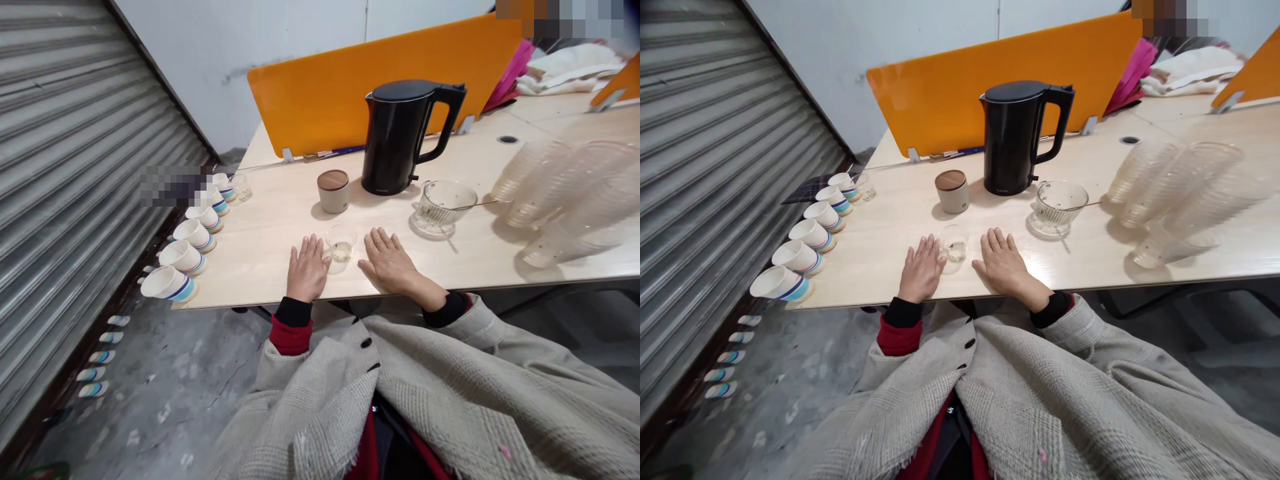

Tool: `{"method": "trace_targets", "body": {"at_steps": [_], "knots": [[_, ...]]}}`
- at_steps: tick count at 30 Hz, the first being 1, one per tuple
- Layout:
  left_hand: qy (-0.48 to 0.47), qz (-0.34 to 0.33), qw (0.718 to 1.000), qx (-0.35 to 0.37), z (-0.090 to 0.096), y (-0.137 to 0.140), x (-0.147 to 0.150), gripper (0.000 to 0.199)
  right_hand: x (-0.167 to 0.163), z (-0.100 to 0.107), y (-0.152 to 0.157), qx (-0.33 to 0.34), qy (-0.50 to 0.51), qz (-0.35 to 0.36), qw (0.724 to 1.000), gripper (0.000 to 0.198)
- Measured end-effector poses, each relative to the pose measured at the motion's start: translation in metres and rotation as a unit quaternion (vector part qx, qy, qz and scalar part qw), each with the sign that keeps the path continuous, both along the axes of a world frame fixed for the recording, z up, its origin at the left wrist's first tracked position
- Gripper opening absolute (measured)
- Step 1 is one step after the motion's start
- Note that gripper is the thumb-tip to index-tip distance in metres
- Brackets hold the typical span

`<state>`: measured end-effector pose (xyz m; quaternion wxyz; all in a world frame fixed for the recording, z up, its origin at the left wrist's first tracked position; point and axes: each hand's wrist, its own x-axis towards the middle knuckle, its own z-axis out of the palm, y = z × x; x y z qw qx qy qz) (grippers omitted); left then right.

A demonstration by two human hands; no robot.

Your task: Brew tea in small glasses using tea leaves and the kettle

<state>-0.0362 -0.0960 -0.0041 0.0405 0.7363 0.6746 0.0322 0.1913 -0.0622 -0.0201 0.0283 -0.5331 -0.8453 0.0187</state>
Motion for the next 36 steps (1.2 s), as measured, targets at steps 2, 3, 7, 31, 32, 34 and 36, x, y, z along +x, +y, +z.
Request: {"method": "trace_targets", "body": {"at_steps": [2,3,7,31,32,34,36], "knots": [[-0.001,-0.001,1.000,0.003,0.000,0.000,0.000,0.063,0.001,-0.003,0.000,0.014,0.001,0.007,1.000,0.076],[-0.001,-0.001,1.000,0.005,0.000,0.000,0.000,0.063,0.002,-0.004,0.000,0.020,0.002,0.008,1.000,0.076],[-0.002,-0.002,1.000,0.011,-0.002,0.000,-0.001,0.062,0.003,-0.008,0.000,0.032,0.006,0.008,0.999,0.075],[-0.001,-0.005,1.000,0.016,-0.003,0.001,-0.001,0.062,0.002,-0.005,0.000,0.024,0.022,0.007,0.999,0.074],[-0.001,-0.005,1.000,0.018,-0.004,0.001,-0.001,0.061,0.003,-0.005,0.000,0.024,0.037,0.007,0.999,0.072],[0.000,-0.005,1.000,0.021,-0.005,0.002,-0.002,0.060,0.009,-0.003,-0.001,0.036,0.102,0.004,0.994,0.069],[0.004,-0.006,1.000,0.021,-0.005,0.003,-0.002,0.060,0.022,0.004,-0.003,0.073,0.222,-0.027,0.972,0.064]]}}
